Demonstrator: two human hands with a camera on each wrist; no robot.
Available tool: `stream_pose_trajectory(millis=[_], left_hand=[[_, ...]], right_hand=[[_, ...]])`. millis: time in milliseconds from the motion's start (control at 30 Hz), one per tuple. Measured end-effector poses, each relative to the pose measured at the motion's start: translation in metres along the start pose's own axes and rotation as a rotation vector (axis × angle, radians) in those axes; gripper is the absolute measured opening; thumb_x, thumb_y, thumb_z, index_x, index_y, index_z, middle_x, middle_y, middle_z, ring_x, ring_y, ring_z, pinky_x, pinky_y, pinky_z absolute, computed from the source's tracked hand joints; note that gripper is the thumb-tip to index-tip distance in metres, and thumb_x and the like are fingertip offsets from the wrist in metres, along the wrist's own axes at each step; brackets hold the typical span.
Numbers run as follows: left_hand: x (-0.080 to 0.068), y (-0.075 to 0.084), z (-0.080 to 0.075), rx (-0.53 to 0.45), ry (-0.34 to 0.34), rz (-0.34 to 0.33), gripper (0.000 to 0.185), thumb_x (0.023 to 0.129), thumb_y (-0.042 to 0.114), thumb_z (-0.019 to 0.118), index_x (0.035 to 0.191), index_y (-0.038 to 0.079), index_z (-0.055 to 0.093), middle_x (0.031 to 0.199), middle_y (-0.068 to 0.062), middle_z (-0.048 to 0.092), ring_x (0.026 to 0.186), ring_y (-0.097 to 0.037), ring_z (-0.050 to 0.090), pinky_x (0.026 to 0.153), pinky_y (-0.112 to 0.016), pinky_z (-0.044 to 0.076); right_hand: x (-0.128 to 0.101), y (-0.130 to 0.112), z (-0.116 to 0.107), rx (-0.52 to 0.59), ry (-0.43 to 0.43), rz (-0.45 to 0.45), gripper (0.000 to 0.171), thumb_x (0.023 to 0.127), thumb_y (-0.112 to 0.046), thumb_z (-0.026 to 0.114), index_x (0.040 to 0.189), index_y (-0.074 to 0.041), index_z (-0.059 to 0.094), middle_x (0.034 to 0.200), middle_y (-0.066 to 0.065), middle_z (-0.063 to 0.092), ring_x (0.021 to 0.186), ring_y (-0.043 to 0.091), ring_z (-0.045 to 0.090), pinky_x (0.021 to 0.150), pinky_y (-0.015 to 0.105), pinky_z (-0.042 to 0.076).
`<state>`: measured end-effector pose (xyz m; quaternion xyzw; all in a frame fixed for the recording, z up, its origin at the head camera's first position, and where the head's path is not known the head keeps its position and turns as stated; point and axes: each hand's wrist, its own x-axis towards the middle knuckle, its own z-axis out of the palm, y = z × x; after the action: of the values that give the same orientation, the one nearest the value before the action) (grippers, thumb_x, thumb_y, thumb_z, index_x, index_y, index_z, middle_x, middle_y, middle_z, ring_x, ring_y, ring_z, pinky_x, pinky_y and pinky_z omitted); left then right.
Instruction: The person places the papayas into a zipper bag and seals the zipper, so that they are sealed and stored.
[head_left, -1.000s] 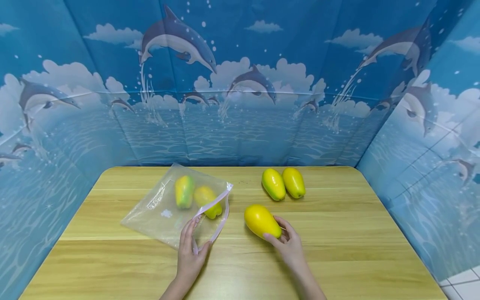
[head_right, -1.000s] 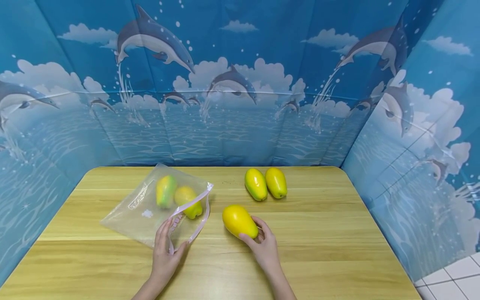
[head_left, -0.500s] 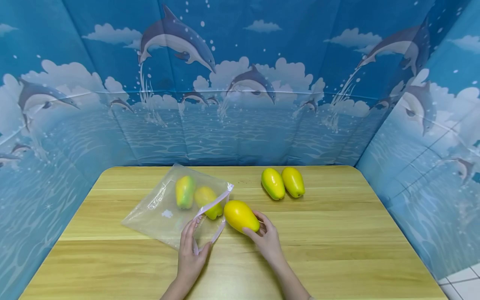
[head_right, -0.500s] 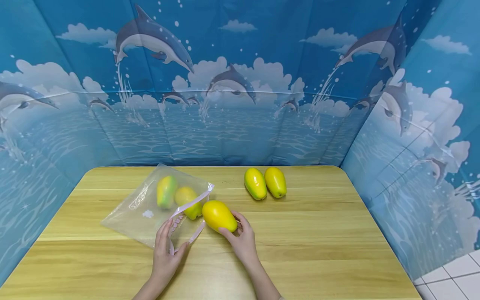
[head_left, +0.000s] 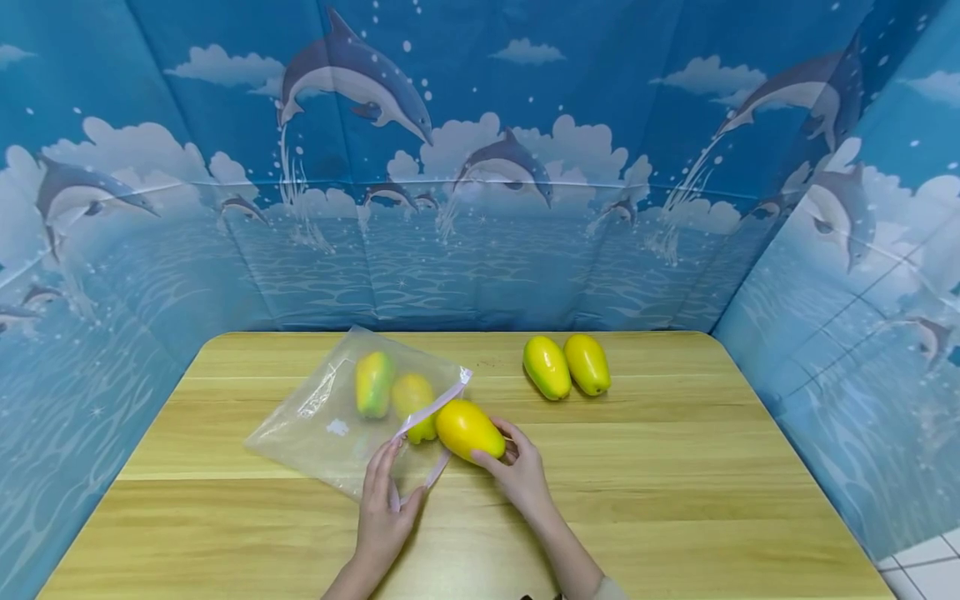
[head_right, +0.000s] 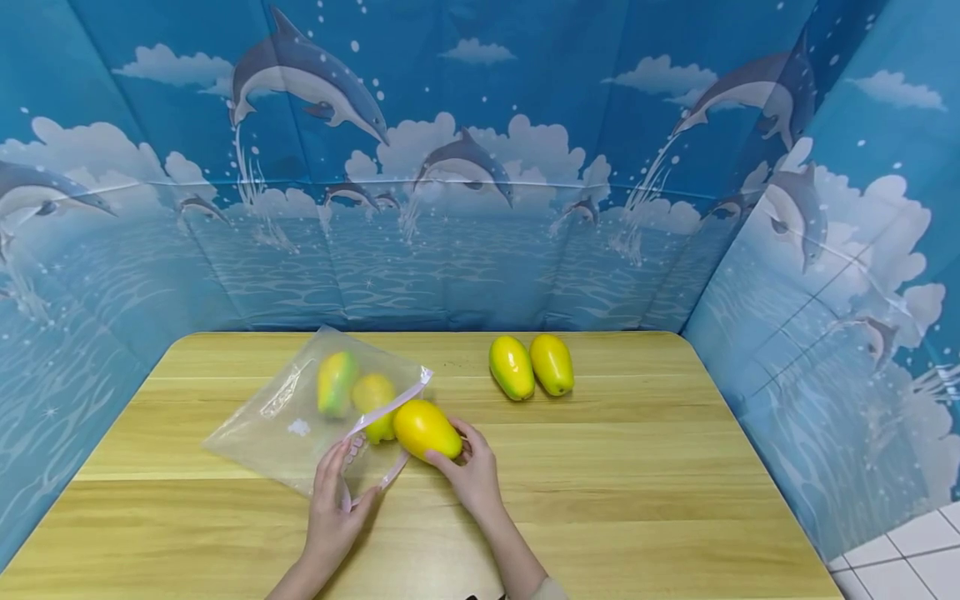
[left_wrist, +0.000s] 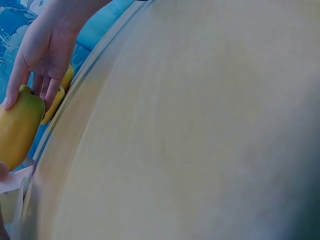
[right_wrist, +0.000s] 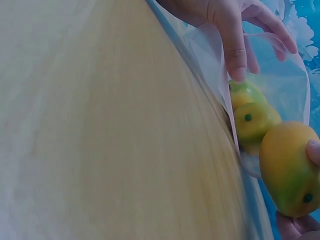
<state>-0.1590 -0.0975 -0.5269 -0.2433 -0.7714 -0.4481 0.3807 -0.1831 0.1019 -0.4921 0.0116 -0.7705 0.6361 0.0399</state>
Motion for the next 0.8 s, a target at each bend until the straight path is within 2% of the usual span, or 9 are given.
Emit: stream_pose_trajectory(millis=[100,300,500,800], left_hand=[[0.001,0.001,0.001,-0.001,-0.009,0.016,0.087,0.047,-0.018,0.077,0.125,-0.016,0.039,0.126,-0.025,0.043,0.116,-0.024,0.043,0.108,-0.021,0.027],[0.001,0.001,0.002,0.003,-0.009,0.021,0.088,0.046,-0.018,0.077,0.126,-0.014,0.039,0.125,-0.026,0.043,0.122,-0.016,0.039,0.107,-0.021,0.028],[0.0,0.002,0.003,-0.009,-0.02,-0.002,0.083,0.051,-0.014,0.076,0.126,-0.014,0.04,0.126,-0.025,0.043,0.126,-0.011,0.034,0.107,-0.019,0.027],[0.001,0.002,0.003,0.003,-0.02,0.0,0.082,0.052,-0.015,0.076,0.126,-0.014,0.042,0.125,-0.025,0.045,0.126,-0.009,0.035,0.107,-0.02,0.028]], right_hand=[[0.003,0.001,0.004,-0.001,-0.006,0.004,0.06,0.076,-0.022,0.073,0.126,0.001,0.049,0.127,0.017,0.05,0.106,0.028,0.053,0.093,0.037,0.047],[0.009,0.002,0.014,-0.012,0.008,0.002,0.06,0.075,-0.023,0.074,0.125,0.001,0.05,0.126,0.017,0.051,0.106,0.028,0.053,0.092,0.037,0.048],[0.012,0.002,0.026,-0.023,0.042,0.012,0.062,0.074,-0.023,0.074,0.126,0.001,0.049,0.124,0.016,0.052,0.104,0.026,0.054,0.089,0.036,0.049],[0.018,0.0,0.042,-0.047,0.084,-0.042,0.057,0.074,-0.018,0.075,0.121,0.002,0.052,0.114,0.017,0.056,0.093,0.026,0.057,0.079,0.029,0.052]])
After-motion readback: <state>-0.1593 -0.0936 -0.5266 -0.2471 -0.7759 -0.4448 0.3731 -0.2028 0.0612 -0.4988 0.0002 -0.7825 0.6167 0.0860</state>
